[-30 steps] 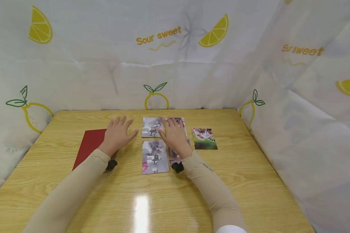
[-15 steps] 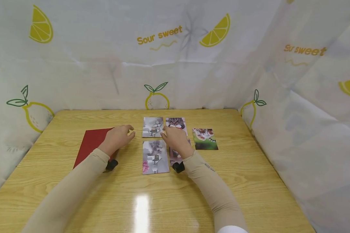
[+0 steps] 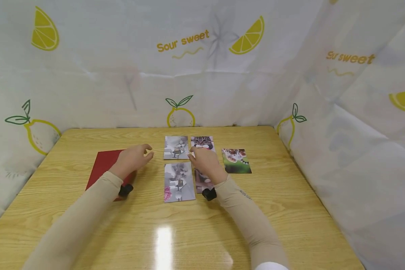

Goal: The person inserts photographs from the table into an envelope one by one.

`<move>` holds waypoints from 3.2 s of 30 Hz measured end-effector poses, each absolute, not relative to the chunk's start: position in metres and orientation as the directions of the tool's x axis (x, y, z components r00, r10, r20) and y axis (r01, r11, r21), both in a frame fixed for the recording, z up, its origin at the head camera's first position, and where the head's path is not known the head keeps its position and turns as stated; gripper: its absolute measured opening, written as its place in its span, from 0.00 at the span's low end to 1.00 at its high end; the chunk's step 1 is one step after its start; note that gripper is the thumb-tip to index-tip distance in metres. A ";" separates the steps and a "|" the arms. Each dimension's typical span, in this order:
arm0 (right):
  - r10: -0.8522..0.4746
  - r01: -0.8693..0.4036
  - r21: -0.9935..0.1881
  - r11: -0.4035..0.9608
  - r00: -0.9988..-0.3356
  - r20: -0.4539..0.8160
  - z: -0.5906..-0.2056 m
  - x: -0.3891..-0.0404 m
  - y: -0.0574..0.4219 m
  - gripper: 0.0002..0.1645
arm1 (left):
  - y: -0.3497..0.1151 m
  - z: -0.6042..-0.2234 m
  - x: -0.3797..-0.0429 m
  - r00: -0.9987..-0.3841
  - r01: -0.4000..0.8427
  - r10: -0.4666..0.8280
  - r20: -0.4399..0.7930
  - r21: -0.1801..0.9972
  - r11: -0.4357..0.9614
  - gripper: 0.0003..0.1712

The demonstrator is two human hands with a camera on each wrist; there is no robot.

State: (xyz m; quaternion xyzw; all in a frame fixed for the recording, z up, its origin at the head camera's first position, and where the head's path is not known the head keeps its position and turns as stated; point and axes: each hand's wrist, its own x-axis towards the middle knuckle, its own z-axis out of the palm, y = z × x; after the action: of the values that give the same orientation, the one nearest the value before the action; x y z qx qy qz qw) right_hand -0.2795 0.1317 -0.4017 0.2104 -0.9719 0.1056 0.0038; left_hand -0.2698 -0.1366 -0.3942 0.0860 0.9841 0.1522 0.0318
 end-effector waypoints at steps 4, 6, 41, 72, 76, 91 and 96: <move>-0.391 -0.398 -0.214 0.892 -0.917 0.078 -0.399 -0.280 0.143 0.23 | -0.146 -0.391 -0.271 -0.981 0.163 0.186 -0.047 0.305 0.938 0.25; -0.374 -0.383 -0.226 0.896 -0.924 0.080 -0.396 -0.279 0.151 0.23 | -0.153 -0.390 -0.271 -0.979 0.171 0.197 -0.057 0.304 0.937 0.26; -0.311 -0.221 -0.516 0.828 -0.946 -0.093 -0.426 -0.301 0.309 0.39 | -0.314 -0.406 -0.233 -0.913 0.293 0.392 -0.116 0.484 0.825 0.37; -0.383 -0.211 -0.493 0.844 -0.881 -0.278 -0.441 -0.306 0.318 0.46 | -0.319 -0.434 -0.239 -0.807 0.367 0.535 -0.252 0.497 0.787 0.45; -0.376 -0.206 -0.489 0.847 -0.883 -0.280 -0.441 -0.306 0.318 0.46 | -0.319 -0.433 -0.238 -0.807 0.359 0.531 -0.259 0.498 0.789 0.45; -0.373 -0.191 -0.506 0.841 -0.882 -0.288 -0.441 -0.307 0.317 0.46 | -0.317 -0.427 -0.239 -0.814 0.321 0.507 -0.284 0.509 0.799 0.45; -0.377 -0.192 -0.507 0.841 -0.878 -0.294 -0.440 -0.306 0.317 0.47 | -0.316 -0.429 -0.238 -0.815 0.313 0.501 -0.292 0.506 0.804 0.45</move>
State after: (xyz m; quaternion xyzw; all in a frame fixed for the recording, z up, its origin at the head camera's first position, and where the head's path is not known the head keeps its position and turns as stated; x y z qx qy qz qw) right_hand -0.3063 0.3173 -0.4404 0.1514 -0.9393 0.2383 -0.1949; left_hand -0.2385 -0.3157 -0.4287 0.2197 0.9261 0.2230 0.2106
